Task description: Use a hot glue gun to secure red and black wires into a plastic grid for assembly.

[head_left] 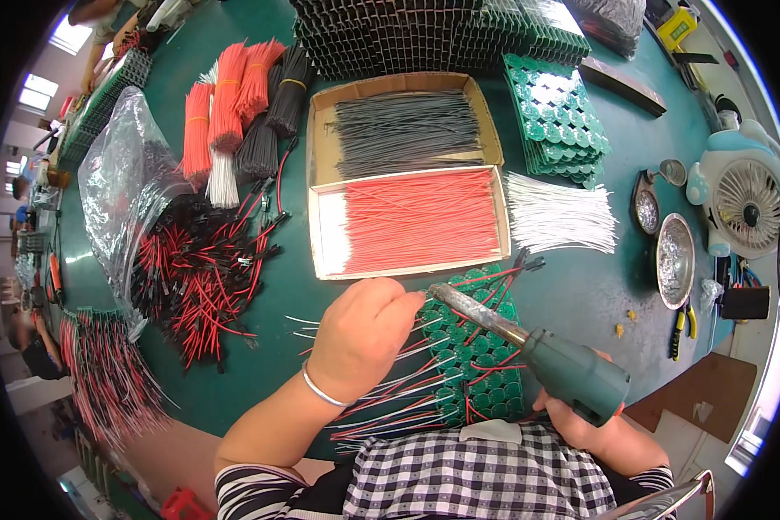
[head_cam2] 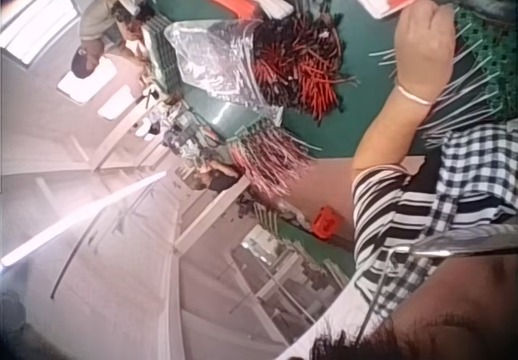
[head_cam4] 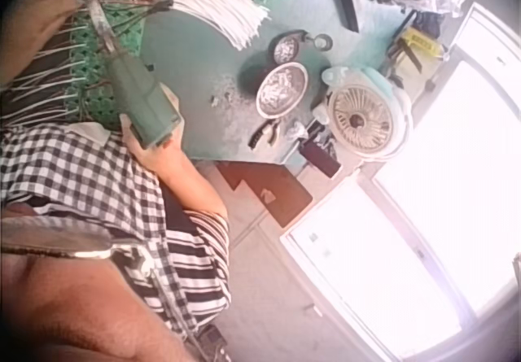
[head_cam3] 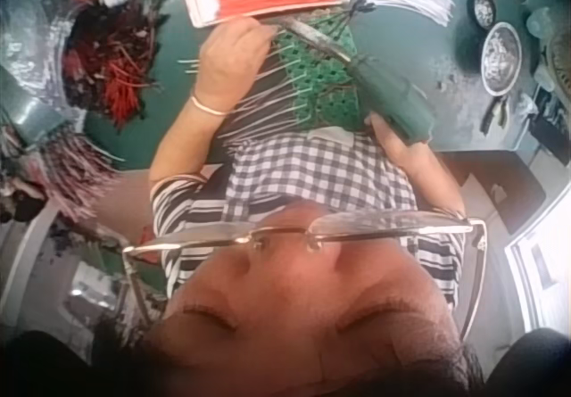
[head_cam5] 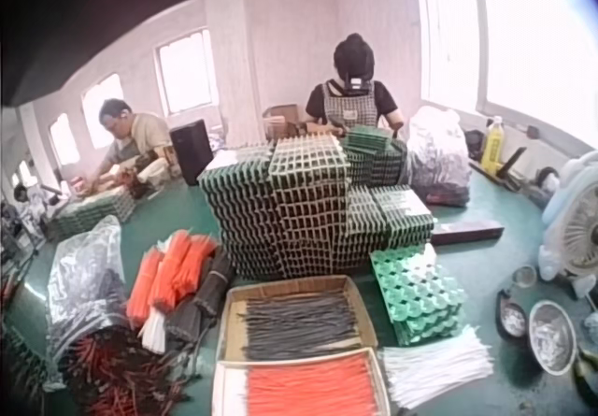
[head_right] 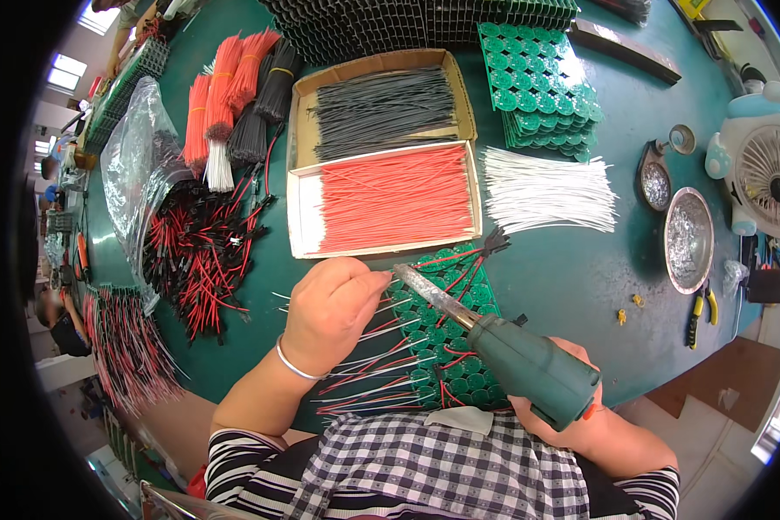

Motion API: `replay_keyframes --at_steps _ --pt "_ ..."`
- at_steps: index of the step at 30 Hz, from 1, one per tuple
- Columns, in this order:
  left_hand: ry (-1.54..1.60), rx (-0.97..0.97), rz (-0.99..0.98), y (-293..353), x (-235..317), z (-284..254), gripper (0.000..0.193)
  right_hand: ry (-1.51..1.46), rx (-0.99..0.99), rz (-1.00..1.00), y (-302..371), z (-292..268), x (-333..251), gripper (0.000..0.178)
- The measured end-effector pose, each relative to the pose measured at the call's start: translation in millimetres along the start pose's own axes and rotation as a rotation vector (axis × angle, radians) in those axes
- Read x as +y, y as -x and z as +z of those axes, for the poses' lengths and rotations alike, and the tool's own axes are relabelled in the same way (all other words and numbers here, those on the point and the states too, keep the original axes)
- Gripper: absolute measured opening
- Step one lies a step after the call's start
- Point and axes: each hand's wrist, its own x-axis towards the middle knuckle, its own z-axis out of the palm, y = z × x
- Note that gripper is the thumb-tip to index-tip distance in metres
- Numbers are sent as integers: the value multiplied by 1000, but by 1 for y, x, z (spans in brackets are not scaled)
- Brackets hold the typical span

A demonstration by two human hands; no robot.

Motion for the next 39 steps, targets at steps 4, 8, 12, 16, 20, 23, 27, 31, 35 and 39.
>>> replay_keyframes --at_steps 4,8,12,16,20,23,27,31,35,39 --pt "4 -22 -17 0 0 -1 21 15 0 54 4 4 2 43" --pt "-8 -26 -8 0 -1 0 20 -64 -5 215 10 6 1 36" --pt "-7 -24 -14 1 -1 0 21 -93 -11 282 13 6 1 33" --pt "-6 -25 -17 0 0 0 20 -28 -10 159 9 5 2 33" --pt "-7 -20 -19 0 -1 1 20 58 12 -24 -4 4 4 34" --pt "-9 -24 -21 1 -1 0 19 -5 20 120 5 7 1 29" --pt "-26 -29 -17 0 0 0 19 -222 73 271 13 2 -1 25" --pt "-23 -39 -32 -1 0 -1 18 -332 141 272 13 5 -1 23" --pt "-28 -9 -59 -4 4 0 16 -381 138 286 13 4 -1 23" --pt "-72 -12 -99 -4 6 3 15 -380 107 275 11 3 0 27"
